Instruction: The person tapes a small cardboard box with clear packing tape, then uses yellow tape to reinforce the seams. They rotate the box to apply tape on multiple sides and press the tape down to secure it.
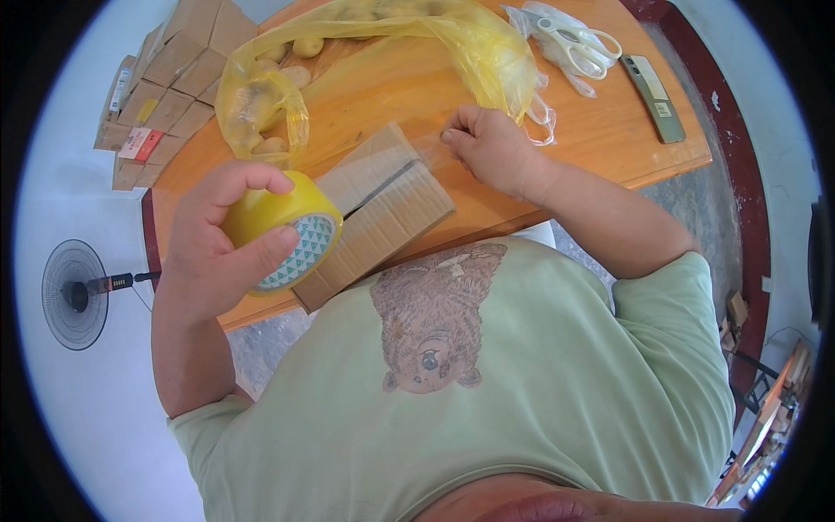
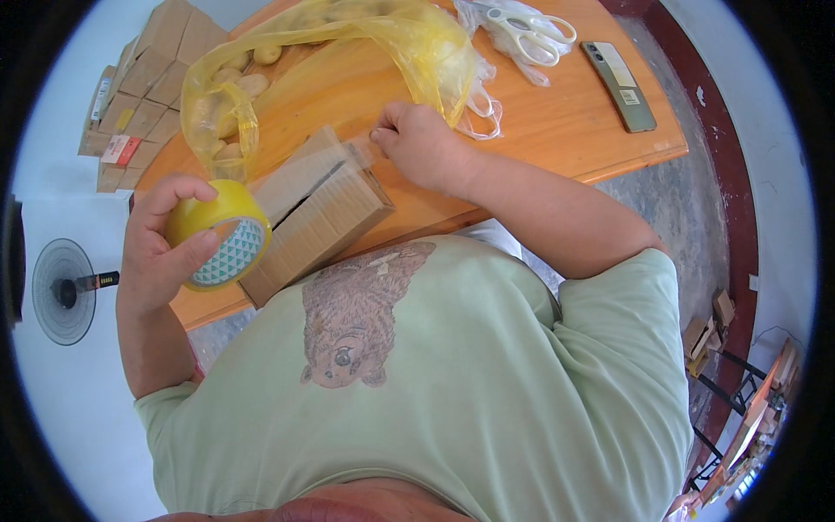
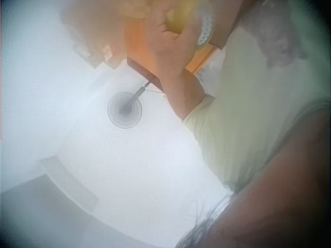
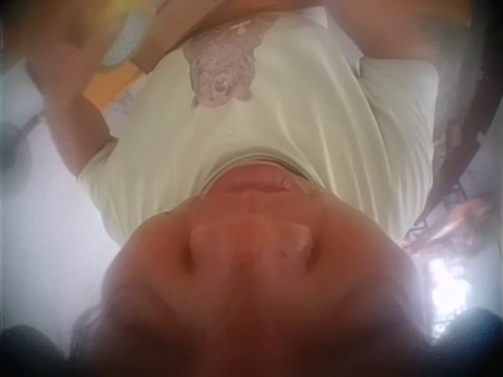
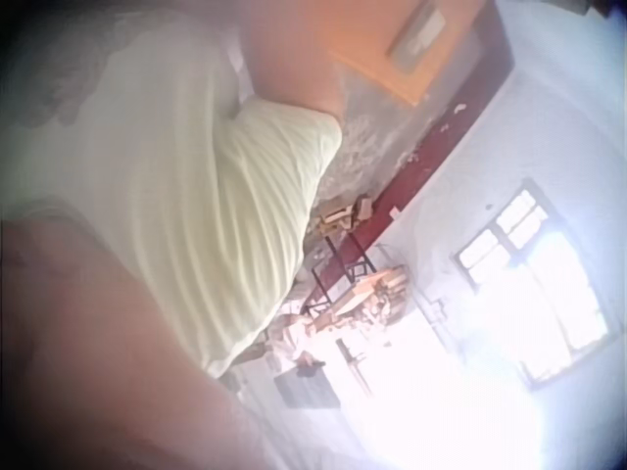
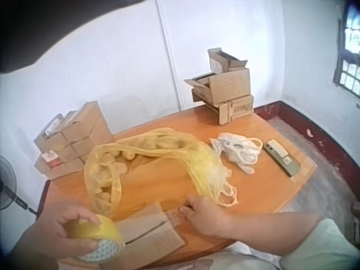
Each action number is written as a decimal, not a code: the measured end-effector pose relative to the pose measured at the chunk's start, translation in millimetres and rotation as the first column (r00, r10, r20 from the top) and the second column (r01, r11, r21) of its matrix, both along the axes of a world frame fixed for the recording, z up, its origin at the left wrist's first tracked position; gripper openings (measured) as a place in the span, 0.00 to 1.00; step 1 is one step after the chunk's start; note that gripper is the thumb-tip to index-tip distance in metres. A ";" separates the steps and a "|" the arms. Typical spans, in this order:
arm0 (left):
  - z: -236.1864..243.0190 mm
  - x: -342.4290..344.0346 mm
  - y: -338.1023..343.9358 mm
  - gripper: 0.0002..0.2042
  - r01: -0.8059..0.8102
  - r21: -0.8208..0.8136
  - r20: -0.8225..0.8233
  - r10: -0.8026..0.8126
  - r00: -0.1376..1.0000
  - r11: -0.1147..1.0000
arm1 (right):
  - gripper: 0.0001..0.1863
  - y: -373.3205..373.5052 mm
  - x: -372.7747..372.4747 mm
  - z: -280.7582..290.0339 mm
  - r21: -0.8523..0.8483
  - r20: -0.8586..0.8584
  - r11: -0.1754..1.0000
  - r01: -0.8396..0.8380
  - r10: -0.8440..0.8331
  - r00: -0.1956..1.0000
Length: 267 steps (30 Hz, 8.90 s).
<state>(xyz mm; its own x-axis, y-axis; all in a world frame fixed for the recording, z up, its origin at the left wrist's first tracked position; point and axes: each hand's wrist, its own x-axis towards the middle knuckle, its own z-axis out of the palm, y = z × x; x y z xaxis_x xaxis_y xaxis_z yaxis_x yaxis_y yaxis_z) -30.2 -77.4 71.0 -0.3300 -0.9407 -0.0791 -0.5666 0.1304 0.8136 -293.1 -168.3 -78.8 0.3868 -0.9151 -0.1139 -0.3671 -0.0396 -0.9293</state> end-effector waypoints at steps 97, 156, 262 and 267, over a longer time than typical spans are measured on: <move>-45.3 23.5 44.3 0.22 -0.152 -0.296 -0.273 0.069 0.959 0.943 | 0.68 -11.9 28.5 -12.6 -0.580 -0.206 0.606 -0.544 0.537 0.818; -28.7 55.2 64.7 0.19 -0.277 -0.157 -0.227 0.238 0.944 0.948 | 0.45 -9.9 22.9 -2.2 -0.508 -0.246 0.677 -0.533 0.479 0.843; -37.1 -6.4 26.1 0.20 -0.110 0.012 -0.201 0.111 0.973 0.994 | 0.10 2.6 17.0 -19.9 -0.345 -0.486 0.880 -0.325 0.129 0.864; -38.4 -9.2 24.8 0.20 -0.120 0.027 -0.221 0.123 0.968 0.992 | 0.07 -5.3 12.7 -33.9 -0.468 -0.361 0.854 -0.226 0.049 0.931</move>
<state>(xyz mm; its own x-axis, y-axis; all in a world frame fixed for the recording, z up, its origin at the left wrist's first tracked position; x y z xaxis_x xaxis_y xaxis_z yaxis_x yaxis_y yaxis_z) -39.5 -52.5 32.6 -0.2242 -0.9741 -0.0294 -0.3828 0.0603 0.9219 -280.4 -173.6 -112.7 0.5349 -0.8215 0.1972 -0.5982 -0.5331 -0.5983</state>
